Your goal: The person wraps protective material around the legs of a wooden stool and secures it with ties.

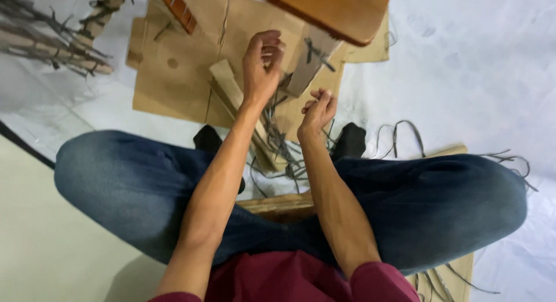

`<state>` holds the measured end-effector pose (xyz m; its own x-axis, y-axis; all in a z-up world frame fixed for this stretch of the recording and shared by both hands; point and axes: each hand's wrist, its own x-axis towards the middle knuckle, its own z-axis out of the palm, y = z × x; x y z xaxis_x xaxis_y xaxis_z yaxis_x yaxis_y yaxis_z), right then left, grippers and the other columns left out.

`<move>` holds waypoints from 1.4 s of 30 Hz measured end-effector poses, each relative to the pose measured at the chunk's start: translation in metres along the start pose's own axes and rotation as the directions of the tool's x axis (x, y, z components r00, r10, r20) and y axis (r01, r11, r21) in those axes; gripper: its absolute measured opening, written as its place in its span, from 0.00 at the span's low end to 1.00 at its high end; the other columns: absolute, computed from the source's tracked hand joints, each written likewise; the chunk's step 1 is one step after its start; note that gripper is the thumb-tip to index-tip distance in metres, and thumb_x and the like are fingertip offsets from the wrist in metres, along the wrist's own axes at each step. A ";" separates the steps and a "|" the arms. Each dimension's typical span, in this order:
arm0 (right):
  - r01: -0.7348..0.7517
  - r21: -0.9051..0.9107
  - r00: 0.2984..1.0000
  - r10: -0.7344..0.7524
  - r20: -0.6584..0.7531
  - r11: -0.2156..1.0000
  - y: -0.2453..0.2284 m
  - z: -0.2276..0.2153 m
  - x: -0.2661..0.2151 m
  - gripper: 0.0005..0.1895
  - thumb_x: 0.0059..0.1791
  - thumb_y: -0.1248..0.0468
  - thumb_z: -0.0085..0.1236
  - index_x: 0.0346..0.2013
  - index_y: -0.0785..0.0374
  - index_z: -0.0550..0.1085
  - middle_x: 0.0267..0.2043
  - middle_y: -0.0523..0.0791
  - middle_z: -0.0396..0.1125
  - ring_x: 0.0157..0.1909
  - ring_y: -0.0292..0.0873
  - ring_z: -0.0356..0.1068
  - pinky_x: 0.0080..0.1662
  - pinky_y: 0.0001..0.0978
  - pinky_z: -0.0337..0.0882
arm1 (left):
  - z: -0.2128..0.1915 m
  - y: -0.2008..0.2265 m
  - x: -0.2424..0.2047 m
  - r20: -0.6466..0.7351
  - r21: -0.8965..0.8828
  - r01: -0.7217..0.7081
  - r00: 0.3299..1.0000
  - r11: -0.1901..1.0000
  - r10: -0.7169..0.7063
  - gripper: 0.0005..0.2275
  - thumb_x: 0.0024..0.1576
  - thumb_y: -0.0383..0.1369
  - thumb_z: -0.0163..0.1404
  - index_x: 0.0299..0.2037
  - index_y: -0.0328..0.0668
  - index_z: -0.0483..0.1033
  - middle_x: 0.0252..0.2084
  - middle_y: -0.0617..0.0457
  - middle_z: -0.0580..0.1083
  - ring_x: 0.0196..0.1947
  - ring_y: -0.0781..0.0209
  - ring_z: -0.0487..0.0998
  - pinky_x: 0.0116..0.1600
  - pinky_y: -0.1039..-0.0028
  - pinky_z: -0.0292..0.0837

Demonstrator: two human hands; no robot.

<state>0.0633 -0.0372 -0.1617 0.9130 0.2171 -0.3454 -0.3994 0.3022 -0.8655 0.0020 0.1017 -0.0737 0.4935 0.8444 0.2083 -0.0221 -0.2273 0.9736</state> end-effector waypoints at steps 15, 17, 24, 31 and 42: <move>0.138 -0.886 0.928 0.256 0.272 0.442 0.144 -0.103 -0.006 0.16 0.48 0.55 0.56 0.40 0.63 0.82 0.39 0.54 0.77 0.43 0.51 0.78 0.48 0.40 0.74 | -0.004 -0.189 -0.153 0.067 0.697 0.351 0.836 0.625 -0.544 0.19 0.51 0.34 0.59 0.54 0.51 0.76 0.60 0.39 0.69 0.61 0.38 0.69 0.61 0.56 0.67; 0.181 -0.878 0.904 0.277 0.326 0.444 0.145 -0.103 -0.006 0.17 0.48 0.55 0.55 0.41 0.64 0.82 0.39 0.55 0.77 0.43 0.52 0.78 0.48 0.40 0.74 | -0.008 -0.195 -0.156 0.075 0.699 0.433 0.748 0.570 -0.660 0.22 0.53 0.37 0.60 0.58 0.54 0.74 0.61 0.39 0.69 0.62 0.38 0.68 0.64 0.56 0.65; 0.097 -0.895 0.787 0.517 0.336 0.435 0.137 -0.105 -0.024 0.18 0.50 0.56 0.55 0.44 0.68 0.80 0.38 0.54 0.77 0.40 0.48 0.77 0.45 0.39 0.74 | -0.009 -0.269 -0.176 0.113 0.701 0.313 0.838 0.640 -0.534 0.24 0.50 0.35 0.59 0.59 0.44 0.73 0.64 0.42 0.69 0.66 0.43 0.66 0.68 0.61 0.63; 0.156 -0.880 0.829 0.425 0.364 0.449 0.115 -0.095 -0.032 0.16 0.50 0.59 0.54 0.42 0.69 0.80 0.37 0.53 0.76 0.39 0.45 0.76 0.44 0.37 0.73 | -0.004 -0.218 -0.155 -0.096 0.717 0.523 0.729 0.461 -0.678 0.16 0.55 0.38 0.56 0.54 0.49 0.77 0.56 0.47 0.75 0.57 0.46 0.74 0.60 0.59 0.70; -0.015 -0.612 0.962 0.179 0.208 0.791 0.090 -0.072 -0.017 0.18 0.55 0.56 0.50 0.40 0.69 0.78 0.34 0.47 0.74 0.36 0.41 0.73 0.39 0.34 0.72 | 0.015 -0.172 -0.141 -0.027 0.122 0.399 0.916 0.909 -0.399 0.12 0.56 0.32 0.54 0.49 0.42 0.75 0.37 0.50 0.79 0.36 0.55 0.82 0.41 0.66 0.77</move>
<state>0.0184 -0.0801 -0.2595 0.7890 0.4559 -0.4118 -0.2786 -0.3318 -0.9013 -0.0506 0.0143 -0.2722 0.4374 0.8778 -0.1952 0.2828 0.0717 0.9565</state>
